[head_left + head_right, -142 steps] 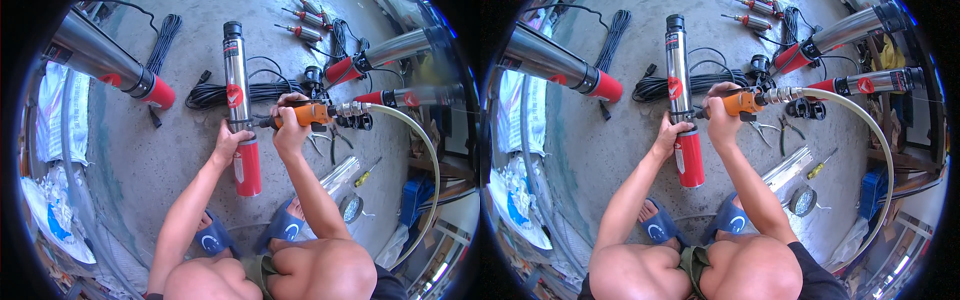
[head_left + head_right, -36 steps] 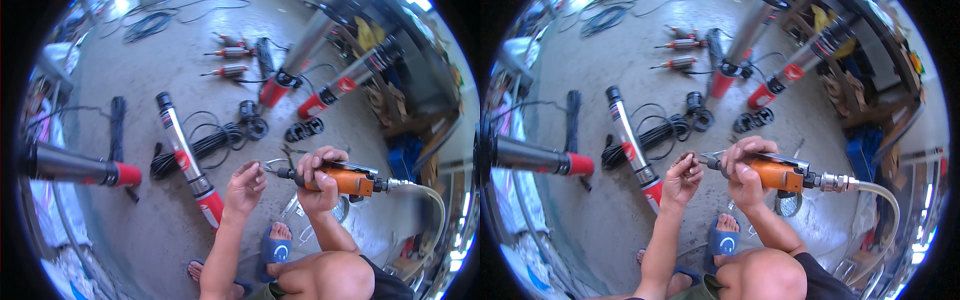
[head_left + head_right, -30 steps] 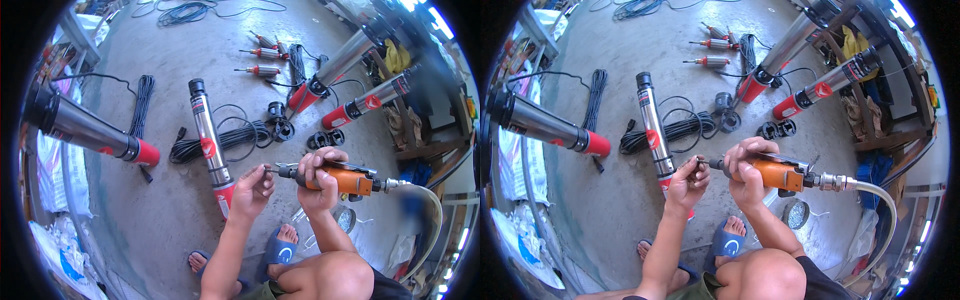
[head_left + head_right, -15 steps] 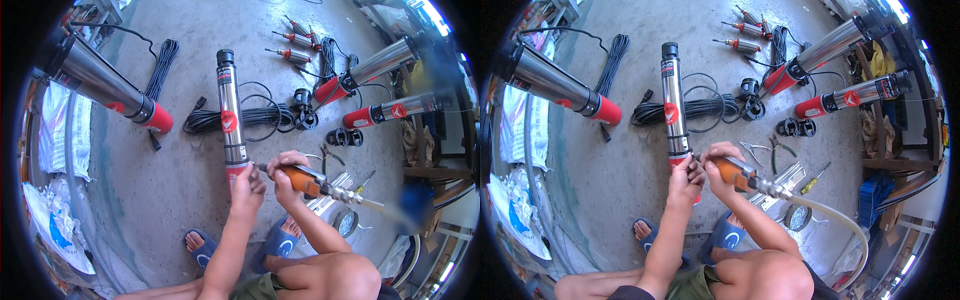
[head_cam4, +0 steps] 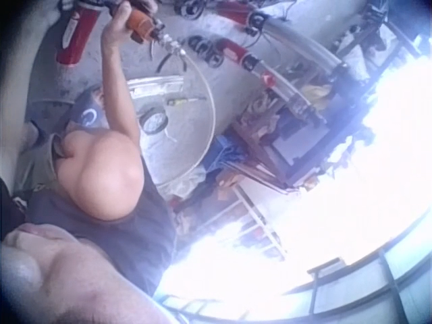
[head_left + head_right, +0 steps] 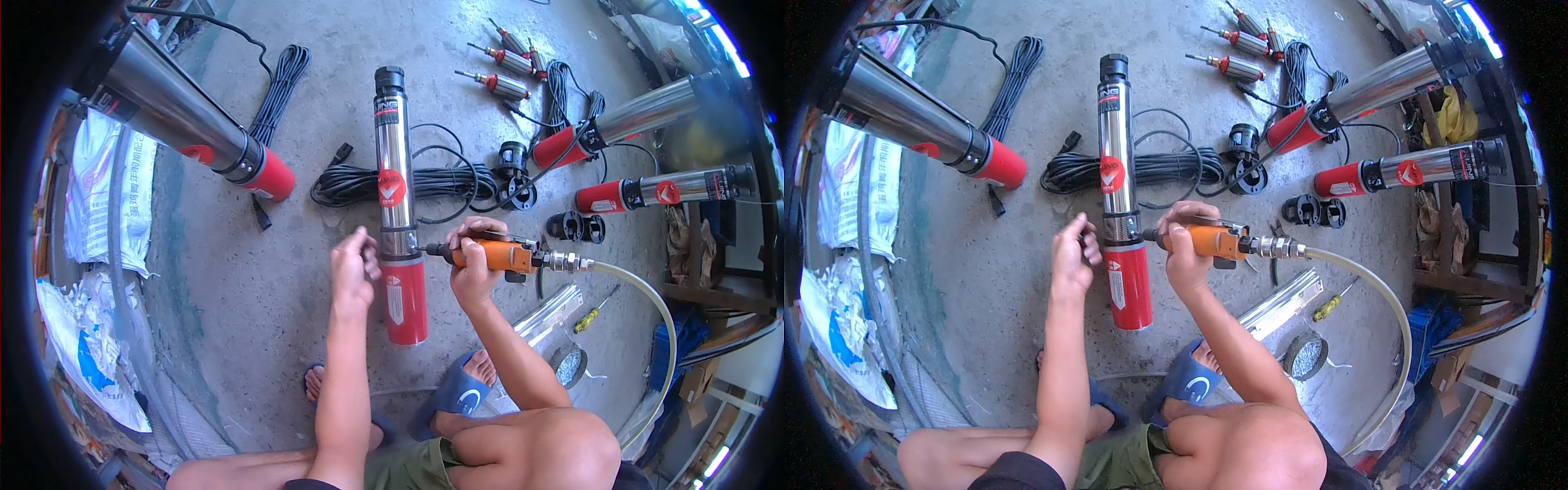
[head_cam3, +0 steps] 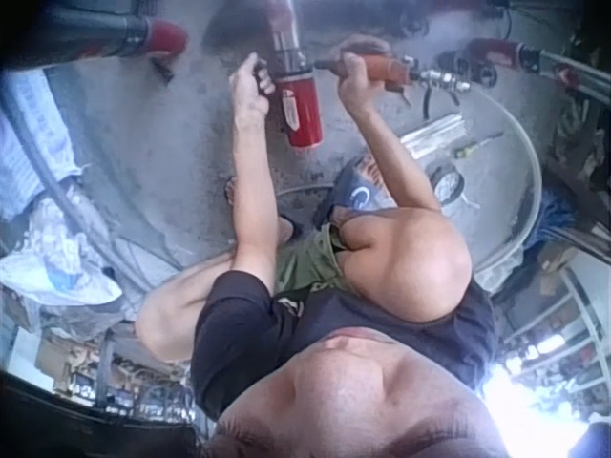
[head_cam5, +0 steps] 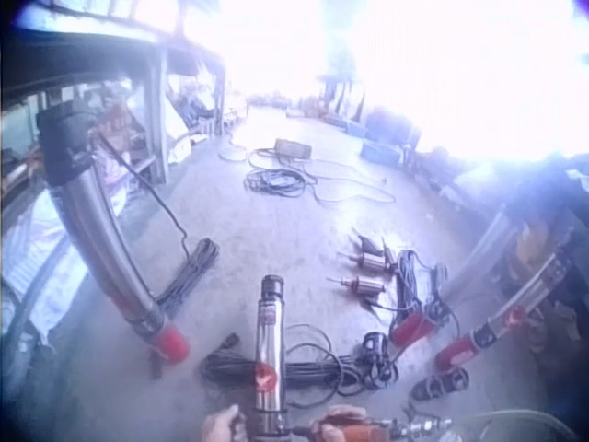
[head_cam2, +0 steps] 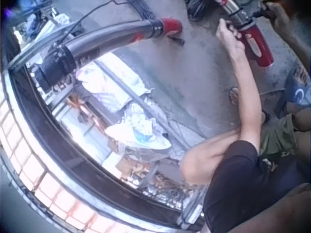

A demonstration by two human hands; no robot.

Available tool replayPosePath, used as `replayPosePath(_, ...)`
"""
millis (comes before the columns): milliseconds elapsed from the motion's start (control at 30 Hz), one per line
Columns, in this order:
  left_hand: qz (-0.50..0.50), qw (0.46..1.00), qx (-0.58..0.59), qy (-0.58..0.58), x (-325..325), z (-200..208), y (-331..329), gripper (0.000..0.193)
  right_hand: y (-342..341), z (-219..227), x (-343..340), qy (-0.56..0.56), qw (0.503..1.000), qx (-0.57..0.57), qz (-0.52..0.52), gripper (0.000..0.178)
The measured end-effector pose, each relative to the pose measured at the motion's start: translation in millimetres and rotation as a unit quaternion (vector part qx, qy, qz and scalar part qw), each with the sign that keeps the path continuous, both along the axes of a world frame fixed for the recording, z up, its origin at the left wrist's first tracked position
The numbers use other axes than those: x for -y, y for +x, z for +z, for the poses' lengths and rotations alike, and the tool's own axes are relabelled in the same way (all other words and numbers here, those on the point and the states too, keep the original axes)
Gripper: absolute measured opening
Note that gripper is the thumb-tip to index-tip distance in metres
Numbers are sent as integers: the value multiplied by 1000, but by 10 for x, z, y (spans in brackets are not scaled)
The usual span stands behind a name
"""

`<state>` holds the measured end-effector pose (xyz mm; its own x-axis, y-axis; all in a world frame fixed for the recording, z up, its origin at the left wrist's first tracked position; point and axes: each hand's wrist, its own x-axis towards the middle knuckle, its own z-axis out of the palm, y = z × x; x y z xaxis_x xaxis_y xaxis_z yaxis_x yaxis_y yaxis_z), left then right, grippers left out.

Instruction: The person assembles industrial water pumps by retrieving metal brackets and rods from storage bins and then using a pneumatic screwdriver to secure components onto the pump housings while sitting on the floor.

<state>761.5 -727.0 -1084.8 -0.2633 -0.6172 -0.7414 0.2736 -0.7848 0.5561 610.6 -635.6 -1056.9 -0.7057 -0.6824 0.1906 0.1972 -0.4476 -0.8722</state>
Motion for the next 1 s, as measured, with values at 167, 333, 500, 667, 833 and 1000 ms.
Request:
replayPosePath(167,16,997,-67,16,122,-483,-19,28,101,6,18,-9,999,-31,9,22)
replayPosePath(333,50,999,-23,5,-2,-484,-113,26,149,-39,21,14,1000,-9,-21,22)
replayPosePath(500,48,996,-63,52,127,-436,-153,31,104,-58,82,13,1000,-9,-7,25)
replayPosePath(667,-277,955,-14,-104,478,-350,-172,42,23,164,65,65,992,97,-45,28)
replayPosePath(833,-278,925,75,-248,316,-361,-289,32,-160,349,-206,14,988,120,-91,29)
replayPosePath(1000,-331,828,361,-273,-100,146,-424,40,-398,377,-488,24,991,91,-90,32)
